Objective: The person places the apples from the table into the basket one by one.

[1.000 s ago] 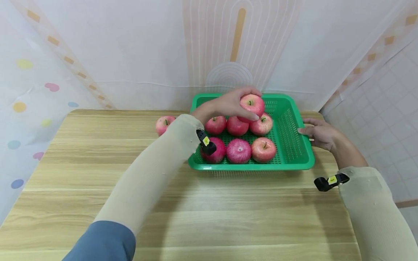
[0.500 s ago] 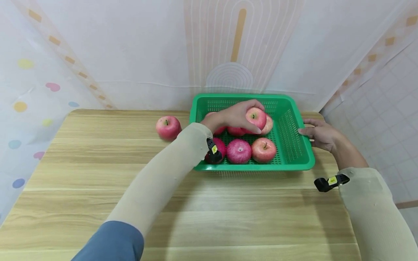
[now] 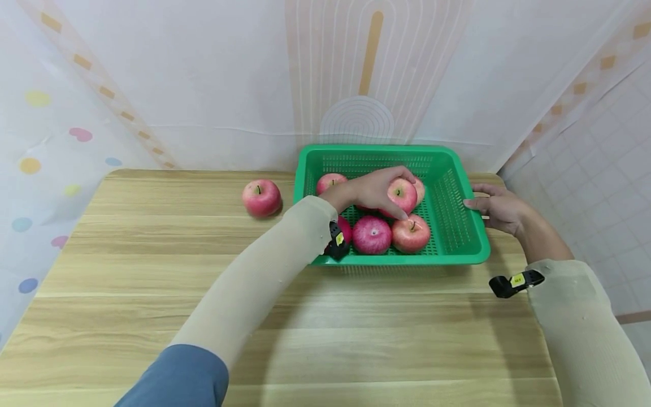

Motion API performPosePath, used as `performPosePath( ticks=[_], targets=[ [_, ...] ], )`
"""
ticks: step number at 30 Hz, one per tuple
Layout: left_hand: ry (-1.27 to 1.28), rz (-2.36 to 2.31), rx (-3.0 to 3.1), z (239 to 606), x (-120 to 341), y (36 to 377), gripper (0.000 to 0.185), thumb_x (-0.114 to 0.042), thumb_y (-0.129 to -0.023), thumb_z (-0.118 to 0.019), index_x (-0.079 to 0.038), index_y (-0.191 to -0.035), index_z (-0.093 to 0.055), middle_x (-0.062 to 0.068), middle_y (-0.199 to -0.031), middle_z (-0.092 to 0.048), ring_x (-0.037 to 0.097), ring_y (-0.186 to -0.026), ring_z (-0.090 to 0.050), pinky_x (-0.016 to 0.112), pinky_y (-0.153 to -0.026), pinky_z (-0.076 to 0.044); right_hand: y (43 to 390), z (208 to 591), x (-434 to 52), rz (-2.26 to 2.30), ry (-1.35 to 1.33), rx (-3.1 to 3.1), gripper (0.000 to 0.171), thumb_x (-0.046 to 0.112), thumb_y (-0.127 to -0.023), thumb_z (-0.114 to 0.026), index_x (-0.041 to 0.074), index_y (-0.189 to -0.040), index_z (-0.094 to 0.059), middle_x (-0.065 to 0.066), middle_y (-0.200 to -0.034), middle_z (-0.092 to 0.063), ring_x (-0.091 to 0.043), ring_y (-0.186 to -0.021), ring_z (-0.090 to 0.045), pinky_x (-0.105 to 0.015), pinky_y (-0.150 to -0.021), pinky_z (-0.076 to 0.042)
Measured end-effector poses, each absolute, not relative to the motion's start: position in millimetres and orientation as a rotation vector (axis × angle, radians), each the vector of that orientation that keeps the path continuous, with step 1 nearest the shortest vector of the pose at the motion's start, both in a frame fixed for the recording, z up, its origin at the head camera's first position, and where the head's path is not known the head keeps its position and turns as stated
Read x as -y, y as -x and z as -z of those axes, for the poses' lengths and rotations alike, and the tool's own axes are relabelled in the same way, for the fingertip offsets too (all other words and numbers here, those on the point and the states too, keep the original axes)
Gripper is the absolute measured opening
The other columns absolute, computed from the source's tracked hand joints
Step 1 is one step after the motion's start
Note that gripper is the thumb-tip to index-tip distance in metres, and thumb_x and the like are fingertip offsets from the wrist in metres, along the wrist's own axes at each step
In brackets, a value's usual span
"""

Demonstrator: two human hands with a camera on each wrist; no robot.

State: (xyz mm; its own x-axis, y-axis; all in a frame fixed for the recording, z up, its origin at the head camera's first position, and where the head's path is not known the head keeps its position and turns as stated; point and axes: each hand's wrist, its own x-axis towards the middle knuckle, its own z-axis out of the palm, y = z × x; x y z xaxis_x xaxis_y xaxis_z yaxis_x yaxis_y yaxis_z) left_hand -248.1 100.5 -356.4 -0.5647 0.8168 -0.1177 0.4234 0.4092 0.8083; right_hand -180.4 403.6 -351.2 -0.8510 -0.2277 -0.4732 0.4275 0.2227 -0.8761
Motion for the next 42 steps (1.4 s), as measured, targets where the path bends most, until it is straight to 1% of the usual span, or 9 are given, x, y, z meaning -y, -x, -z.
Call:
performPosePath(
  ticks=[3,11,16,20,24,28,34,39,42],
  targets=[
    [-1.058,-1.018,-2.155,356,-101,248,0.070,-0.029,-0.081,-0.087,-0.014,-0.137,-0.047,0.001,-0.137,-0.052,0.010,-0.123,-0.048,0.018,-0.098,-0.039,180,351,-404,1.682,-0.189,-1.983,0.022,0.004,-0.106,-0.050,0.022,-0.119,-0.052,0.002,-0.097,-0.070,-0.012,-0.087,-0.069,-0.030,-0.074,-0.059],
    [-1.070,-1.006,-2.122,356,-102,249,0.073,-0.028,-0.081,-0.087,-0.011,-0.140,-0.046,0.003,-0.140,-0.051,0.011,-0.124,-0.048,0.016,-0.098,-0.041,180,350,-403,1.673,-0.193,-1.986,0.022,0.004,-0.107,-0.049,0.020,-0.122,-0.048,0.002,-0.097,-0.070,-0.011,-0.087,-0.069,-0.030,-0.074,-0.058],
    [-1.078,-0.990,-2.109,357,-101,249,0.073,-0.025,-0.082,-0.085,-0.008,-0.142,-0.046,0.007,-0.145,-0.048,0.014,-0.130,-0.047,0.016,-0.099,-0.041,178,349,-401,1.694,-0.204,-1.974,0.024,0.003,-0.106,-0.048,0.023,-0.115,-0.056,0.001,-0.094,-0.070,-0.011,-0.085,-0.069,-0.030,-0.073,-0.058],
    [-1.064,-0.979,-2.093,356,-101,250,0.073,-0.022,-0.085,-0.083,-0.006,-0.145,-0.045,0.010,-0.147,-0.047,0.016,-0.133,-0.045,0.016,-0.100,-0.041,178,348,-400,1.723,-0.211,-1.956,0.032,0.000,-0.106,-0.047,0.027,-0.107,-0.064,0.000,-0.093,-0.071,-0.012,-0.083,-0.069,-0.030,-0.071,-0.058],
    [-1.059,-0.971,-2.093,355,-101,250,0.072,-0.022,-0.088,-0.081,-0.006,-0.147,-0.044,0.010,-0.147,-0.046,0.017,-0.135,-0.043,0.016,-0.100,-0.040,178,348,-399,1.732,-0.203,-1.951,0.035,0.000,-0.106,-0.046,0.028,-0.105,-0.066,0.000,-0.093,-0.071,-0.012,-0.083,-0.069,-0.030,-0.071,-0.058],
    [-1.078,-0.966,-2.120,351,-101,249,0.070,-0.028,-0.089,-0.080,-0.007,-0.146,-0.046,0.009,-0.146,-0.048,0.017,-0.134,-0.043,0.015,-0.102,-0.038,179,348,-399,1.732,-0.205,-1.947,0.033,0.000,-0.106,-0.047,0.027,-0.105,-0.065,0.000,-0.094,-0.071,-0.012,-0.084,-0.069,-0.030,-0.072,-0.058],
    [-1.066,-0.961,-2.182,340,-100,248,0.061,-0.040,-0.092,-0.073,-0.011,-0.142,-0.052,0.007,-0.145,-0.050,0.016,-0.131,-0.046,0.021,-0.100,-0.042,179,350,-400,1.727,-0.219,-1.949,0.032,0.000,-0.106,-0.047,0.027,-0.105,-0.064,0.001,-0.093,-0.070,-0.012,-0.084,-0.068,-0.030,-0.072,-0.058],
    [-1.123,-0.985,-2.172,329,-99,246,0.055,-0.036,-0.094,-0.069,-0.009,-0.139,-0.054,0.012,-0.145,-0.051,0.021,-0.133,-0.047,0.022,-0.099,-0.042,179,350,-401,1.728,-0.216,-1.951,0.032,0.000,-0.106,-0.047,0.027,-0.105,-0.064,0.001,-0.094,-0.069,-0.012,-0.085,-0.068,-0.030,-0.072,-0.058],
    [-1.144,-0.962,-2.174,321,-98,245,0.054,-0.036,-0.095,-0.068,-0.009,-0.139,-0.054,0.012,-0.146,-0.051,0.022,-0.136,-0.046,0.022,-0.101,-0.042,178,350,-401,1.729,-0.214,-1.951,0.031,0.000,-0.106,-0.047,0.027,-0.106,-0.063,0.001,-0.094,-0.069,-0.012,-0.085,-0.068,-0.030,-0.072,-0.058]
  ],
)
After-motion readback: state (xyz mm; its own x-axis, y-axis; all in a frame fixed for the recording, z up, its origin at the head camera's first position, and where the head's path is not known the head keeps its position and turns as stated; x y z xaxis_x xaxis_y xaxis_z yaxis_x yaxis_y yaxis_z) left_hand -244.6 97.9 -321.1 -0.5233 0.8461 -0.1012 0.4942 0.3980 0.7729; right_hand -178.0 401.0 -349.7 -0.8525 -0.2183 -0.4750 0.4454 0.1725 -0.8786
